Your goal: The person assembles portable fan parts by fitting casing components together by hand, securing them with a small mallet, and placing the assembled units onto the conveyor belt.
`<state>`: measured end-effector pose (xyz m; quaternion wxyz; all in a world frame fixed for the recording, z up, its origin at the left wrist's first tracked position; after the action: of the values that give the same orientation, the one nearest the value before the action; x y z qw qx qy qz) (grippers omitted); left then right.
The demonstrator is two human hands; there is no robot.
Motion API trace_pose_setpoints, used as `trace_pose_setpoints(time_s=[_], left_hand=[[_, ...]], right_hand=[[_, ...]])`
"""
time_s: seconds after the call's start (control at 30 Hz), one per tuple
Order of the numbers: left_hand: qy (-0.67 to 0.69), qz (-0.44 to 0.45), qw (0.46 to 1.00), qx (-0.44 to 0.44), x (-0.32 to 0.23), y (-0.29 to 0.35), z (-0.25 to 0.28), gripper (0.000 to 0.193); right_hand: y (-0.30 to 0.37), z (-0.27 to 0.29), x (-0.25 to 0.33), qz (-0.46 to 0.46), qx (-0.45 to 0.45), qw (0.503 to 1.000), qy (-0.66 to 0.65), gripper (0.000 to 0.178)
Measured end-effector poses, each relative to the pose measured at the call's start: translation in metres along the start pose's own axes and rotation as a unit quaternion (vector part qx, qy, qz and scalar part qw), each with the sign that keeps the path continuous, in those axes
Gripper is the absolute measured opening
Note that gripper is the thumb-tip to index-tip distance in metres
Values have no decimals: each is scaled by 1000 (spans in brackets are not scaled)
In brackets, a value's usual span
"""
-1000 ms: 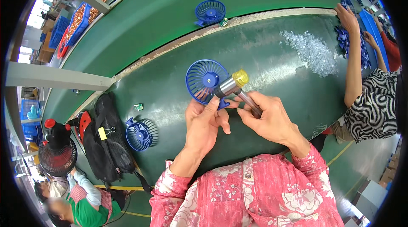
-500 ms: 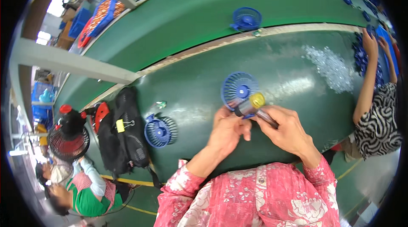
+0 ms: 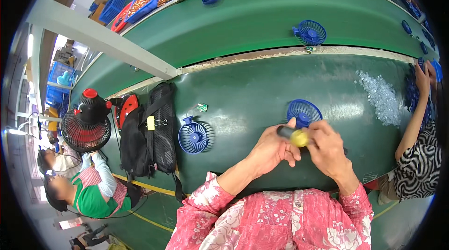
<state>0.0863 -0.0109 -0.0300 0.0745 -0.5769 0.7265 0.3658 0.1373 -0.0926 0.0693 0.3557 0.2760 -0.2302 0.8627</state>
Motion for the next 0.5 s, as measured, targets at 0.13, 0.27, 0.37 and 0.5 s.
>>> trace_pose_setpoints(time_s=[0.13,0.27,0.37,0.5], left_hand=[[-194,-132,972,27,-14,12,3,31],[-647,-506,568,43,-60,54,-49,45],[-724,-503,468,69,-42,46,-63,48],[-736,-494,459,56,-30,31,-52,41]], right_hand=[[-7,24,-43,-186,-78,954,-223,16],[-8,-15,-82,-396,40,785,-475,15],[-7,-38,-107,-440,100,778,-437,19],[-12,-21,-114,-333,63,937,-81,28]])
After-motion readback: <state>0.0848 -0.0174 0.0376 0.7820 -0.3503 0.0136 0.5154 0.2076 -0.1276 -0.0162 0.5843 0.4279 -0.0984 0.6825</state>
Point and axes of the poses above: each hand's wrist, its own y-axis away from the middle knuckle, its own z-axis out of the back of the hand, x = y × z, the point moved 10 cm from there along -y, towards the middle knuckle, and after that the axes turned 11 degrees about -z, right-handed, at the moved point
